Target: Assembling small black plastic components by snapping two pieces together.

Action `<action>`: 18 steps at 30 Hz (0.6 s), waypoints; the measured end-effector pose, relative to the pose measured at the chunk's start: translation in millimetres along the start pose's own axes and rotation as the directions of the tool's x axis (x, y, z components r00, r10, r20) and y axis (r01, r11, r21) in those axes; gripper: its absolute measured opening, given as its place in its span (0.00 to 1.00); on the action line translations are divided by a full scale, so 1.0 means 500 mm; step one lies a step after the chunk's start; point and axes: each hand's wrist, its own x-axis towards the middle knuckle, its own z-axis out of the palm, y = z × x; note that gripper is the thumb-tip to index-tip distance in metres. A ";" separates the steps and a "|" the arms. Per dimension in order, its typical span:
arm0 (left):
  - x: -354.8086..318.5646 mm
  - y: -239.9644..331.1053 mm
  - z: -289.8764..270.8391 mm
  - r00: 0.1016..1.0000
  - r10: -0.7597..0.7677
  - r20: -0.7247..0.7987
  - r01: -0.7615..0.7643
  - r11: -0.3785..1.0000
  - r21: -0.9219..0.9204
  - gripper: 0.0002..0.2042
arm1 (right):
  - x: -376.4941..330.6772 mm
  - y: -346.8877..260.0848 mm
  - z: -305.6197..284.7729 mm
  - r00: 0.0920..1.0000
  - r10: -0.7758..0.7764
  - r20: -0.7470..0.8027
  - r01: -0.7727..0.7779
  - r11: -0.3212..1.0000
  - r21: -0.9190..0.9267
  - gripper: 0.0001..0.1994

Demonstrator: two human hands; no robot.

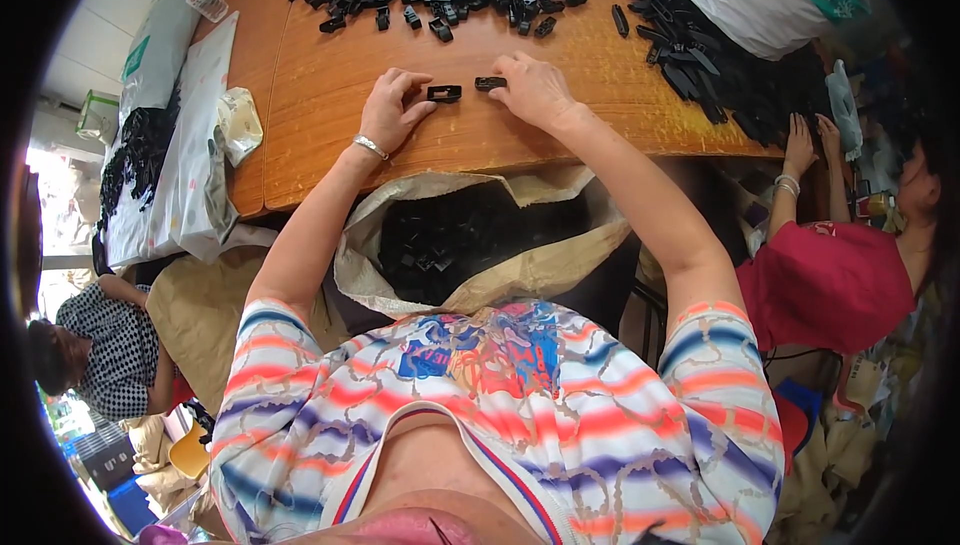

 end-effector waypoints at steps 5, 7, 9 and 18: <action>0.005 0.004 0.009 1.000 -0.011 0.011 0.011 1.000 0.018 0.13 | 0.009 0.001 0.018 0.999 0.031 -0.026 -0.029 0.998 0.058 0.10; 0.004 0.005 0.009 1.000 -0.022 0.021 0.022 1.000 0.002 0.12 | 0.013 -0.018 0.020 0.998 0.036 -0.055 -0.028 0.990 0.139 0.09; 0.003 0.000 0.007 1.000 -0.016 0.011 0.016 1.000 0.014 0.12 | 0.020 -0.044 0.023 0.994 0.002 -0.108 0.027 0.964 0.265 0.09; 0.003 -0.001 0.014 0.999 -0.041 -0.002 0.041 0.999 0.008 0.11 | 0.037 -0.078 0.057 0.987 -0.132 -0.087 0.149 0.960 0.235 0.10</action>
